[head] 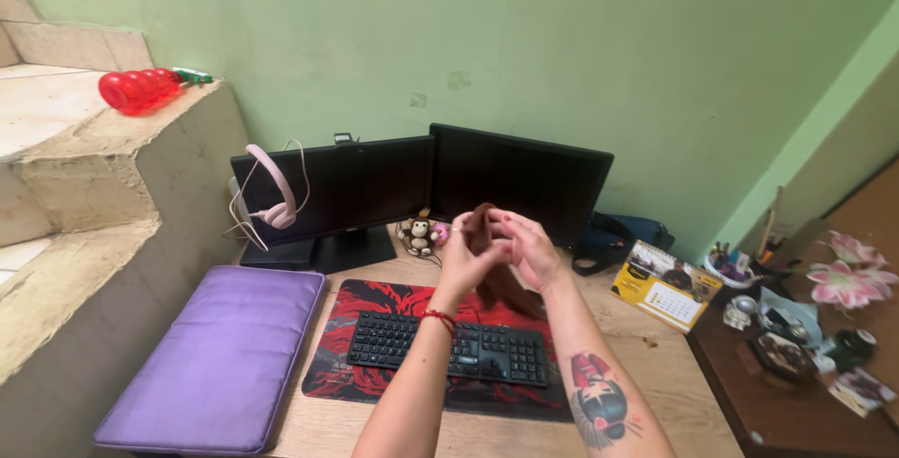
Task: The recorder moves furniture and organizes objects on a desk and storage ottoman.
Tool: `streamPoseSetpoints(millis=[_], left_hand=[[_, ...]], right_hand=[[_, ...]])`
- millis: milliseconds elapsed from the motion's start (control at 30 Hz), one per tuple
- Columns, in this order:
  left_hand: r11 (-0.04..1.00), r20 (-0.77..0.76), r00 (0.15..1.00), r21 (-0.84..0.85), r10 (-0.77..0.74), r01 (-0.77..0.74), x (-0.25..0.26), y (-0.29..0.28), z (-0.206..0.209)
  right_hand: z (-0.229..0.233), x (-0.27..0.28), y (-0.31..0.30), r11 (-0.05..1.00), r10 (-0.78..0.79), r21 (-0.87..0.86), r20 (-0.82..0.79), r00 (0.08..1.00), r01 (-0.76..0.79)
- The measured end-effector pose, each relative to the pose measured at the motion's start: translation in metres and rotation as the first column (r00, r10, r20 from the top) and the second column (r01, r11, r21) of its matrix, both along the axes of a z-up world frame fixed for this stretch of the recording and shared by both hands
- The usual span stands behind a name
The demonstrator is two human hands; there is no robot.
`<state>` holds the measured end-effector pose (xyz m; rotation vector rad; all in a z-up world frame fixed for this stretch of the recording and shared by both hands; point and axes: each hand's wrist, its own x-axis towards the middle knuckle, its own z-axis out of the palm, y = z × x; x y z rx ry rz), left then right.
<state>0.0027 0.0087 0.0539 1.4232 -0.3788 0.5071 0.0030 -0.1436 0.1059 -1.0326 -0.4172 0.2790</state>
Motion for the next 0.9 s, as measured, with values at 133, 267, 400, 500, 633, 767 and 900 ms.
streamPoseSetpoints(millis=[133, 267, 400, 500, 633, 767, 900], left_hand=[[0.991, -0.009, 0.997, -0.11, -0.077, 0.076, 0.039, 0.001, -0.009], [0.998, -0.005, 0.998, -0.016, -0.061, 0.061, 0.064, 0.01, -0.025], [0.94, -0.093, 0.937, 0.084, 0.337, -0.33, 0.044, 0.037, -0.009], [0.789, -0.211, 0.761, 0.143, 0.614, -0.597, 0.062, 0.069, -0.047], [0.886, -0.341, 0.848, -0.08, 0.406, -0.456, 0.07, 0.096, -0.06], [0.75, -0.53, 0.721, -0.661, -0.447, -0.021, 0.11, 0.13, -0.056], [0.665, -0.268, 0.837, -0.733, -0.476, 0.144, 0.17, 0.174, -0.055]], right_hand=[[-0.012, 0.039, -0.004, 0.905, -0.19, -0.26, 0.459, 0.868, 0.335], [0.015, 0.032, 0.013, 0.757, 0.022, -0.322, 0.883, 0.469, 0.569], [-0.027, 0.082, 0.04, 0.68, 0.033, -0.562, 0.665, 0.746, 0.471], [-0.019, 0.088, 0.079, 0.551, -0.286, -0.473, 0.666, 0.688, 0.687], [-0.053, 0.146, 0.123, 0.659, -0.446, -0.416, 0.455, 0.771, 0.626], [-0.075, 0.187, 0.16, 0.856, -0.434, -0.221, 0.181, 0.883, 0.466], [-0.049, 0.18, 0.188, 0.016, -0.425, -0.301, 0.861, 0.28, 0.953]])
